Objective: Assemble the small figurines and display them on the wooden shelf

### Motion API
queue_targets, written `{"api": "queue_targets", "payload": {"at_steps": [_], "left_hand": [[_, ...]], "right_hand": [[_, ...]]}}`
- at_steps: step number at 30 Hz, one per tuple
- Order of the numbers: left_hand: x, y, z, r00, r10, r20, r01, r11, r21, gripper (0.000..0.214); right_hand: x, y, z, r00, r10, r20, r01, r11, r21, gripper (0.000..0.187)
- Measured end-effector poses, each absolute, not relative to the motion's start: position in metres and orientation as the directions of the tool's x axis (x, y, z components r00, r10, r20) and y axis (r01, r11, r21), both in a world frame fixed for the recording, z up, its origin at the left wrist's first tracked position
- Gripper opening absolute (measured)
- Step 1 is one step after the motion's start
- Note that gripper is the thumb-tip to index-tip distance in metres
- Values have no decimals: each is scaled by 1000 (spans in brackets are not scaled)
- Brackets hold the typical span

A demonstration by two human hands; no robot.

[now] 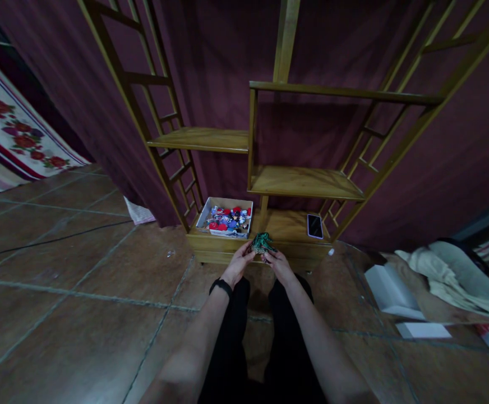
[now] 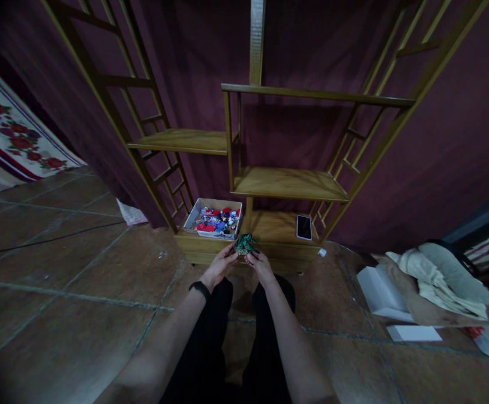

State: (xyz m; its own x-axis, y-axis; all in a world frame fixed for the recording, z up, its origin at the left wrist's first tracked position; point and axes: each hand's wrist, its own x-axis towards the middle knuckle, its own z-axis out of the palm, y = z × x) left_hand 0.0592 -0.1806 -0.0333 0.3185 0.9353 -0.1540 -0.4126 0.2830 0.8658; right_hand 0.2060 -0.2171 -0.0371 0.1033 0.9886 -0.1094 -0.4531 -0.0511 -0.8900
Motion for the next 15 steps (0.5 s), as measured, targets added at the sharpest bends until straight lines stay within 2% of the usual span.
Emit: {"api": "queue_targets", "payload": {"at_steps": [8, 11, 15], "left_hand": [[60, -182, -32, 294, 952, -85, -372, 196, 907, 66], [63, -182, -36, 289, 957, -35, -265, 115, 957, 70], [67, -184, -40, 268, 960, 85, -36, -78, 996, 74]], "right_hand": [[205, -219, -36, 119, 989, -84, -450, -22, -893, 32], [206, -217, -40, 135, 988, -76, -428, -11, -904, 32], [206, -215, -43, 140, 988, -59, -396, 1, -918, 30]]}}
